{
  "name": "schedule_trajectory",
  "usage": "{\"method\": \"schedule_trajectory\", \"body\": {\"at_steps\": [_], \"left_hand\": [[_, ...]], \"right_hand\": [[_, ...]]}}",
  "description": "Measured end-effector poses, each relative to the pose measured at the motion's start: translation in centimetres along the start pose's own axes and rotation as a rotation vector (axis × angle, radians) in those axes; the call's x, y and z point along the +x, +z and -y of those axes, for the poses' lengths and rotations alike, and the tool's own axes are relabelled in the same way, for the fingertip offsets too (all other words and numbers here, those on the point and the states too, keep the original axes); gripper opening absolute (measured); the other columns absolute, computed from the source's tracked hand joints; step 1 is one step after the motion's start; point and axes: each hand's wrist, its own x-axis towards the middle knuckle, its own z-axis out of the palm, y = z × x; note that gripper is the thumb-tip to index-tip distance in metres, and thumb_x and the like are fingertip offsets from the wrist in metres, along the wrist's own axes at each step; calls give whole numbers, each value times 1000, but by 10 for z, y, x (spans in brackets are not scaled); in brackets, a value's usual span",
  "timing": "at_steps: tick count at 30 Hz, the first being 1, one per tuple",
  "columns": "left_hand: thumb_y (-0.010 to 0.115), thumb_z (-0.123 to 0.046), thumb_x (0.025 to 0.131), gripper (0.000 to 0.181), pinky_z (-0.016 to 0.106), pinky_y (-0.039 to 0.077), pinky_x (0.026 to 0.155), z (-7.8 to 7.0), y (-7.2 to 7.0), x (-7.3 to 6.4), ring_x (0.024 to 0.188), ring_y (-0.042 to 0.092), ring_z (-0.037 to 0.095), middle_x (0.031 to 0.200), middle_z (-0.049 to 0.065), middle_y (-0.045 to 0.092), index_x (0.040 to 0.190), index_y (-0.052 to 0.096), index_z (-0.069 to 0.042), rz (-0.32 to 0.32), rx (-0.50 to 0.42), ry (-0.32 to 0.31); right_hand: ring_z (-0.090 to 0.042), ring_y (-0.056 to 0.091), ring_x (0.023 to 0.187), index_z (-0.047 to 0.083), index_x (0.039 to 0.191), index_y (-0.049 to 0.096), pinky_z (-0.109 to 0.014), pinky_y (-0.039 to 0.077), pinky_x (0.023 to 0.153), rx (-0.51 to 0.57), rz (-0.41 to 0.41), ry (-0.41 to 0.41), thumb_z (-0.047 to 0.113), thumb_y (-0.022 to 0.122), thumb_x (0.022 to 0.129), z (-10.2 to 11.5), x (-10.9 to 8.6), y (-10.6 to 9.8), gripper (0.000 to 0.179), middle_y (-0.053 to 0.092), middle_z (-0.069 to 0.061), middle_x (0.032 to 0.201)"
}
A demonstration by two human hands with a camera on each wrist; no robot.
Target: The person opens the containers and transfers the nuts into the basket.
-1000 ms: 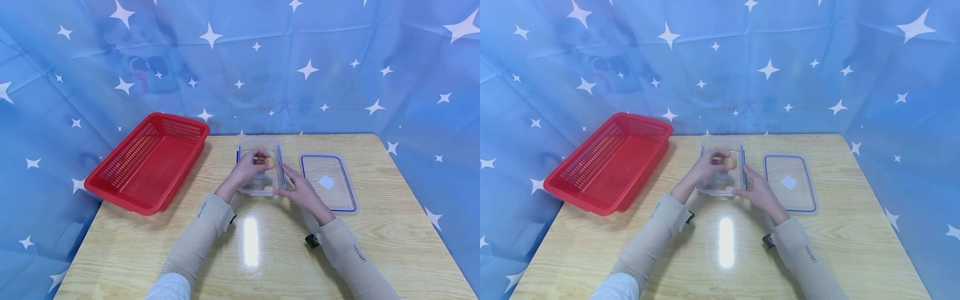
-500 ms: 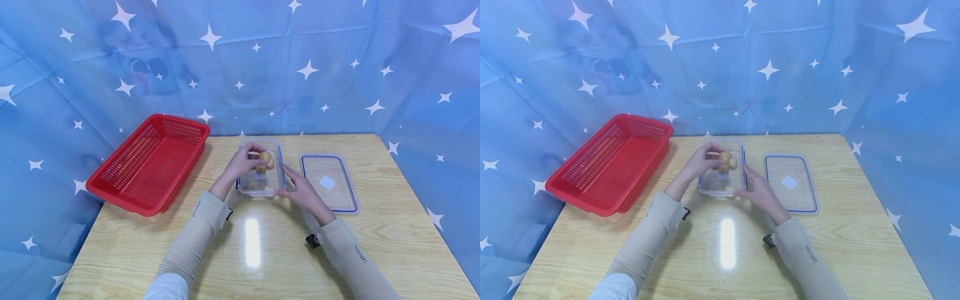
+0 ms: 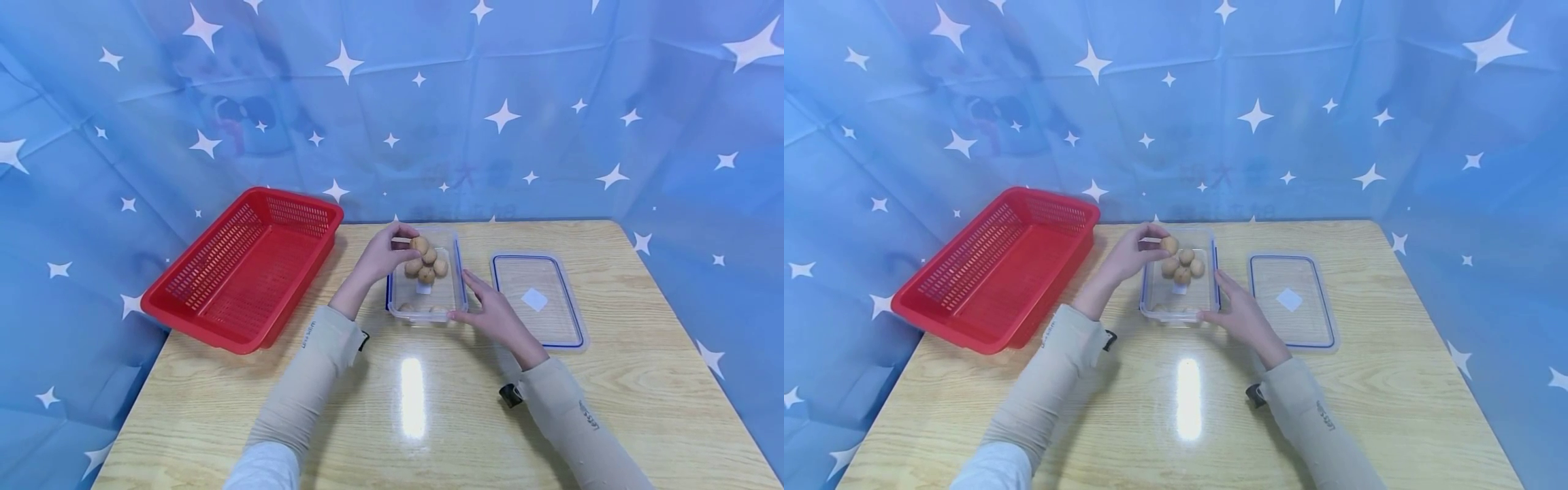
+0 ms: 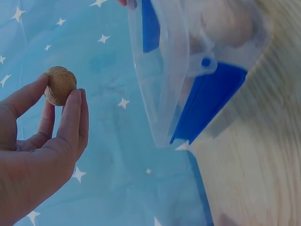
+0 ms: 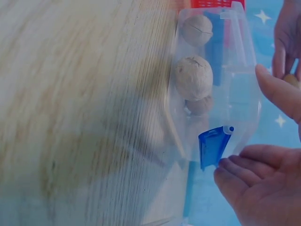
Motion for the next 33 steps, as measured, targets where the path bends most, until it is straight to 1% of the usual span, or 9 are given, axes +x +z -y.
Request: {"method": "schedule_trajectory", "body": {"at_steps": [5,8,15,22,27,33], "left_hand": [[67,-12,95,33,42,53,104,-4,-12,-1,126,59,32,132,14,58,126,57,-5,-34,0,-24],[68,-10,94,33,42,52,104,-6,-19,-2,126,59,33,133,15,57,125,57,-3,-52,-2,-27],[66,-8,95,36,43,52,105,-8,-34,-3,127,57,35,135,18,54,128,54,-1,-66,-40,-22],[66,-6,95,37,45,52,105,-9,-48,-4,126,58,36,133,20,55,129,54,1,-105,-24,-7],[67,-7,94,37,44,52,104,-9,-58,-6,124,59,35,132,20,57,128,55,0,-137,10,-9],[67,-8,94,37,44,51,106,-8,-69,-10,125,59,34,133,17,56,128,56,-3,-180,5,-33]], "right_hand": [[-48,28,146,2,158,19,-59,31,118,-1,-2,-3,32,75,89,0,0,0,94,15,-22,165],[-49,29,145,2,158,19,-59,32,117,-4,-3,-5,32,75,89,1,-1,0,94,15,-23,165],[-48,28,146,2,158,18,-59,31,117,-3,1,-6,30,75,89,2,-1,0,93,15,-22,165],[-49,29,145,3,158,18,-59,32,117,-10,3,-4,30,75,90,2,-1,0,93,15,-22,165],[-49,30,145,2,158,18,-59,33,116,-9,3,-8,30,75,89,3,-2,-1,93,15,-23,165],[-49,30,144,2,158,19,-59,33,116,-6,2,-1,30,75,89,3,-1,0,93,16,-23,165]]}}
